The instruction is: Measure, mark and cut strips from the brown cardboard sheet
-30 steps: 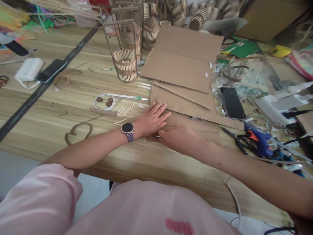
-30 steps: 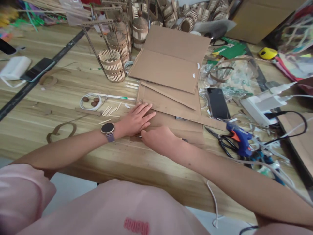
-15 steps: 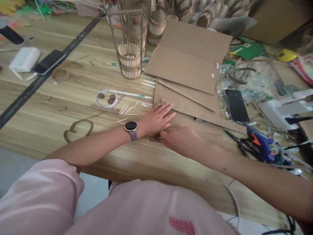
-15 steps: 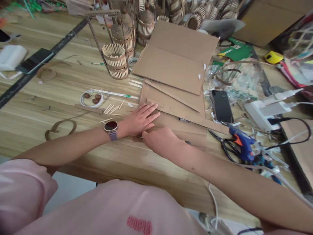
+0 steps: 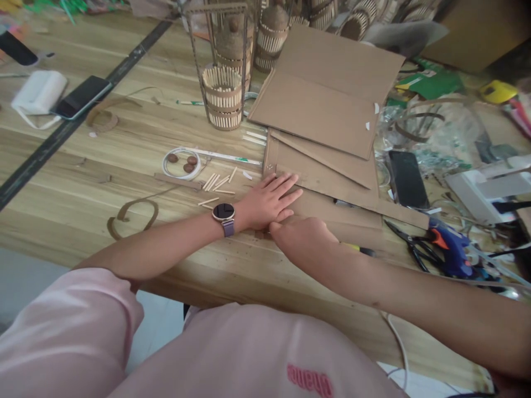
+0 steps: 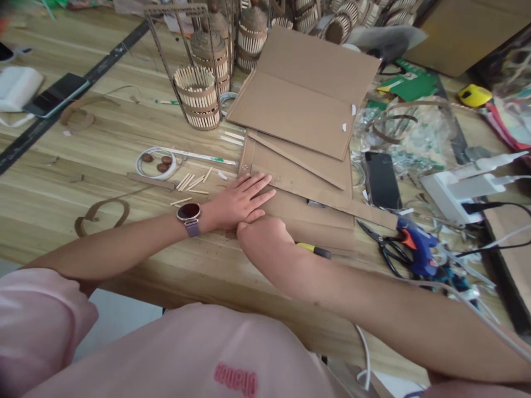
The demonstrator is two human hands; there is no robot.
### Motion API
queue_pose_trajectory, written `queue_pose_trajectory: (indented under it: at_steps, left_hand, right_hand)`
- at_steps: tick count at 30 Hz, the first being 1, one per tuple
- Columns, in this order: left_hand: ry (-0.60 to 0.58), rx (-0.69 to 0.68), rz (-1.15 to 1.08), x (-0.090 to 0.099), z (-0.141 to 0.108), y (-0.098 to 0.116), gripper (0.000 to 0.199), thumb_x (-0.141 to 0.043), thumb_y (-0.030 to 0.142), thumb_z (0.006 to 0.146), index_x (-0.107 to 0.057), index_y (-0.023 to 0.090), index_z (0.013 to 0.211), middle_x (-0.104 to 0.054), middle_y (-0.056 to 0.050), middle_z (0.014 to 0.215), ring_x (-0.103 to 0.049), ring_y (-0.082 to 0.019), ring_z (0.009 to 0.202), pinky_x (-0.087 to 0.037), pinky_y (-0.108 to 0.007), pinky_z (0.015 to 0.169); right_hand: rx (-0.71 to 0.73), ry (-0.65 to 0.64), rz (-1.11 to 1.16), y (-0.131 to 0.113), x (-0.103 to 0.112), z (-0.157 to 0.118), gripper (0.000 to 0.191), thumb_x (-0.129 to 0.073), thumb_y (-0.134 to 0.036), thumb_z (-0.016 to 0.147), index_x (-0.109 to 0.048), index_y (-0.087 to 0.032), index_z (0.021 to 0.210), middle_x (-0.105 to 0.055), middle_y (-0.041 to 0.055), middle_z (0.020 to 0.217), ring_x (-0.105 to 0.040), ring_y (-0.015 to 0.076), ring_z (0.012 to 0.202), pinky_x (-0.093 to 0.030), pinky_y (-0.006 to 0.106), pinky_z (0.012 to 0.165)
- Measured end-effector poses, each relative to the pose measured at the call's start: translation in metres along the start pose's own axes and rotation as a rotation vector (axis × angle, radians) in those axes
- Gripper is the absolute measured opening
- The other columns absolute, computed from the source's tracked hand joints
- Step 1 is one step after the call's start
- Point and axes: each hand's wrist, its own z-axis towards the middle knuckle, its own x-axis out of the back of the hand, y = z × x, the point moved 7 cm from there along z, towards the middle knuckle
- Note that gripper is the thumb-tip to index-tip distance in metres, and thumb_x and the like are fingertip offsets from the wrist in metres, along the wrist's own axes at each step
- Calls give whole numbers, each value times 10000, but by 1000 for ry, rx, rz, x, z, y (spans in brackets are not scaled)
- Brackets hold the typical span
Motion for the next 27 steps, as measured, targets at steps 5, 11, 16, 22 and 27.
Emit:
queue_pose_trajectory:
  at_steps: [5,11,16,22,27]
  left_hand:
    - [-22,-39,34,1,-2,1,522,-426,383,1022,-433,105,1464,-304,-202,1579,-270,-339,1471,-206,-506,1194]
    - [-28,-42,26,1,-2,0,524,-441,376,1018,-419,116,1473,-299,-198,1583,-253,-323,1480,-191,-512,1200]
    - [-32,-36,29,2,-3,1,529,-408,381,1028,-402,107,1481,-283,-200,1589,-237,-328,1484,-186,-515,1198]
    - [-41,-41,55,5,-2,2,530,-382,379,1034,-394,104,1487,-283,-200,1588,-258,-331,1474,-215,-502,1181]
    - [-49,-54,88,4,0,2,534,-415,369,1025,-401,101,1486,-311,-203,1576,-306,-336,1452,-230,-480,1169]
  right_hand:
    - [68,-37,-4,4,-2,0,367,-545,20,807,-614,-81,1153,-725,196,992,-734,249,793,-496,266,550]
    - [95,-103,0,18,-19,-11,397,-485,86,775,-614,-122,1088,-723,80,808,-729,256,696,-408,274,463]
    - [-8,-145,40,58,-51,-36,307,-539,-1,836,-620,-163,1084,-722,65,703,-715,238,635,-275,258,437]
    - [-88,17,112,73,-44,-46,256,-422,-351,1002,-624,-197,977,-751,52,774,-684,193,637,-162,274,463]
    - [44,99,68,28,-22,-15,266,-387,-205,987,-641,-128,1002,-715,88,720,-679,208,643,-231,266,448]
